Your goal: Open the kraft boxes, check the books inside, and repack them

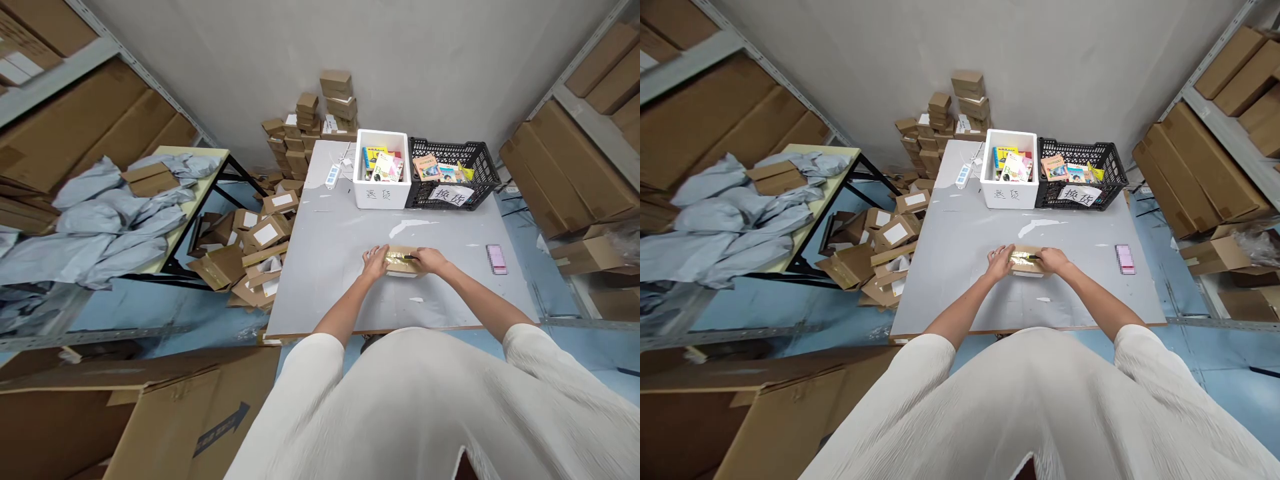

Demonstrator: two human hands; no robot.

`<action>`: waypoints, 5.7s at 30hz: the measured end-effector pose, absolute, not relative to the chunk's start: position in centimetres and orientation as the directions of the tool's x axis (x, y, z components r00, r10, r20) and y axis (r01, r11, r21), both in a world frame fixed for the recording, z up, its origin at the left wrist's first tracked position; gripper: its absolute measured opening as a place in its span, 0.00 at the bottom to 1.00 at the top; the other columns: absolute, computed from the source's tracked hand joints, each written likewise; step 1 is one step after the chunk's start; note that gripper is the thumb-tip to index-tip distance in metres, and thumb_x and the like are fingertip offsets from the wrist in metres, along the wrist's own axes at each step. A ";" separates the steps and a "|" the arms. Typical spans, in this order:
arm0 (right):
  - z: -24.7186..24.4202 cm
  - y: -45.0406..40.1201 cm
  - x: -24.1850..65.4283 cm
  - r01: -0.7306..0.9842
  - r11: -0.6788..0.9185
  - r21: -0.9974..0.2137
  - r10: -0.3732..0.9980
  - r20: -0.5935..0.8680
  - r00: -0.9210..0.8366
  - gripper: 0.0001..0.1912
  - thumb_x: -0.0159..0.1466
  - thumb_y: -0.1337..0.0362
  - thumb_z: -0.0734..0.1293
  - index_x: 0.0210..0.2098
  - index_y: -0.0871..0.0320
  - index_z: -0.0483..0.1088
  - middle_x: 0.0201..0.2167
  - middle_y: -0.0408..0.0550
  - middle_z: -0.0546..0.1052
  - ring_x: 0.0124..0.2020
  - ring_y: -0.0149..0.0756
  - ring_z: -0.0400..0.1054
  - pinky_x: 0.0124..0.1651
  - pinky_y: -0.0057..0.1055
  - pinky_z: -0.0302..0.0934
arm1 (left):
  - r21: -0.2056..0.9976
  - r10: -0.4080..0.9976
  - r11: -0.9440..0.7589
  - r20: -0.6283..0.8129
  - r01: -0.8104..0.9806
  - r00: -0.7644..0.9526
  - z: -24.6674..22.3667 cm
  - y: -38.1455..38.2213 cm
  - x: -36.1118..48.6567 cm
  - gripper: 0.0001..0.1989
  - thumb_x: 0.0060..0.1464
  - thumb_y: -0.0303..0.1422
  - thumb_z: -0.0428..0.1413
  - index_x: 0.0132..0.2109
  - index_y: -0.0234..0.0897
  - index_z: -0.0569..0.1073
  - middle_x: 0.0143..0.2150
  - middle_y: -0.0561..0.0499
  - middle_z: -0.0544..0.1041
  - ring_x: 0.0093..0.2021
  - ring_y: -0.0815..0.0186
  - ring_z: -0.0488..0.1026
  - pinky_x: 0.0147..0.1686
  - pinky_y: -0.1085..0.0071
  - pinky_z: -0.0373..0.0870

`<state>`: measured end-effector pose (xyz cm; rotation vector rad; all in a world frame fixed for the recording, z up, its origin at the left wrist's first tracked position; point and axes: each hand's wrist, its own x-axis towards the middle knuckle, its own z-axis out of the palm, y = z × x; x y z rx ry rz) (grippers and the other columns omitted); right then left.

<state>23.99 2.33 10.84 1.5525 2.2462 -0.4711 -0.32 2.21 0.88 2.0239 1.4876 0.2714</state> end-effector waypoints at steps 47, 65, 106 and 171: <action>6.4 0.6 38.3 0.946 0.102 -0.308 0.870 -0.434 -0.235 0.21 0.77 0.58 0.58 0.59 0.50 0.79 0.53 0.53 0.83 0.50 0.47 0.75 0.46 0.34 0.61 | 0.220 0.747 -0.549 -0.304 0.806 0.591 2.5 2.0 9.4 0.24 0.65 0.33 0.63 0.65 0.45 0.70 0.64 0.40 0.72 0.62 0.50 0.74 0.73 0.50 0.56; 4.9 1.0 38.3 0.877 0.005 -0.481 0.778 -0.549 -0.305 0.20 0.74 0.58 0.58 0.50 0.53 0.81 0.44 0.50 0.83 0.42 0.42 0.73 0.43 0.32 0.64 | 0.259 0.758 -0.528 -0.286 0.809 0.586 2.4 1.7 8.9 0.23 0.66 0.33 0.63 0.65 0.44 0.71 0.63 0.41 0.71 0.60 0.52 0.74 0.73 0.52 0.56; 4.0 -4.8 38.5 0.884 0.120 -0.451 0.930 -0.261 -0.259 0.26 0.74 0.58 0.67 0.70 0.45 0.75 0.53 0.54 0.78 0.48 0.46 0.76 0.51 0.36 0.68 | 0.256 0.864 -0.382 -0.241 0.888 0.442 2.4 3.8 11.2 0.20 0.72 0.30 0.49 0.67 0.43 0.71 0.64 0.37 0.75 0.65 0.47 0.65 0.62 0.52 0.60; -0.2 -1.2 29.6 0.425 -0.321 -0.847 0.931 -0.364 -0.023 0.17 0.69 0.49 0.66 0.49 0.53 0.69 0.44 0.48 0.84 0.45 0.41 0.79 0.49 0.37 0.73 | 0.353 0.966 -0.071 -0.207 0.933 0.152 2.7 1.1 6.2 0.24 0.73 0.42 0.48 0.69 0.40 0.67 0.71 0.35 0.71 0.68 0.46 0.70 0.63 0.53 0.67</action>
